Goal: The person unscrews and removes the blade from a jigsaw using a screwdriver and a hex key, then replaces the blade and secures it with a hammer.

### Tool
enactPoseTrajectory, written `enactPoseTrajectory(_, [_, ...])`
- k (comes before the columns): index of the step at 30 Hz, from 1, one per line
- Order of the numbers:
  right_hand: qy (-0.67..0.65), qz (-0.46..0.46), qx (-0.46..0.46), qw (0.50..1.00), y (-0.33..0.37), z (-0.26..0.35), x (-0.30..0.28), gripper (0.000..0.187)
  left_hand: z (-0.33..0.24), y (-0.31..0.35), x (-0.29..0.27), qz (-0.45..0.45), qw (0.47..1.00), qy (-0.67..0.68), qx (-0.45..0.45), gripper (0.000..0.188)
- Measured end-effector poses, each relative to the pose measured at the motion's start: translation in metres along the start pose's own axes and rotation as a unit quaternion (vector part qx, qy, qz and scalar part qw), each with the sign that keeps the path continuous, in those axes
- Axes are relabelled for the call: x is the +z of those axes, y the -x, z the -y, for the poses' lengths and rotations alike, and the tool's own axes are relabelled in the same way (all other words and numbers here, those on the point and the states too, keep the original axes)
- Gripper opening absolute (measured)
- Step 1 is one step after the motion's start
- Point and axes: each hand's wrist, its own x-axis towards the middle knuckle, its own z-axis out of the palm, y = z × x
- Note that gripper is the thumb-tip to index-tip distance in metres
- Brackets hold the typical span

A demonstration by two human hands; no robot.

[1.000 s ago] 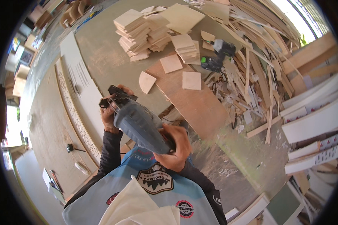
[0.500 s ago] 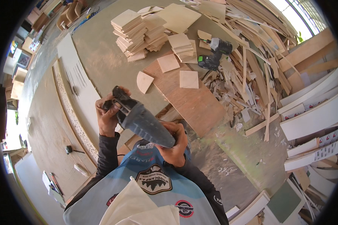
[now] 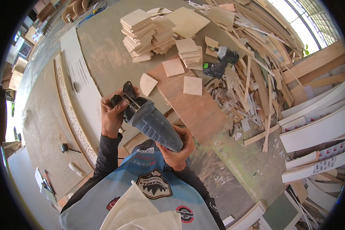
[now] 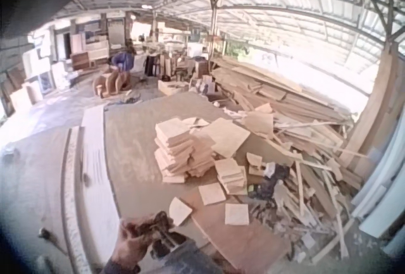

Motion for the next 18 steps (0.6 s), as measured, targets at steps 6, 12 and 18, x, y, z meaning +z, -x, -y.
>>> enactPoseTrajectory(6, [-0.015,-0.038,0.067,0.997,0.002,0.000,0.002,0.054,0.000,-0.005,-0.001,0.007,1.000,-0.020,0.018,0.041])
enactPoseTrajectory(12, [0.073,-0.075,0.009,0.994,0.005,-0.020,-0.003,0.054,-0.016,-0.001,0.016,0.015,0.997,-0.076,0.028,0.045])
enactPoseTrajectory(18, [0.041,-0.165,-0.064,0.983,0.001,-0.011,0.007,0.054,-0.025,-0.009,0.023,0.041,0.995,-0.085,0.030,0.051])
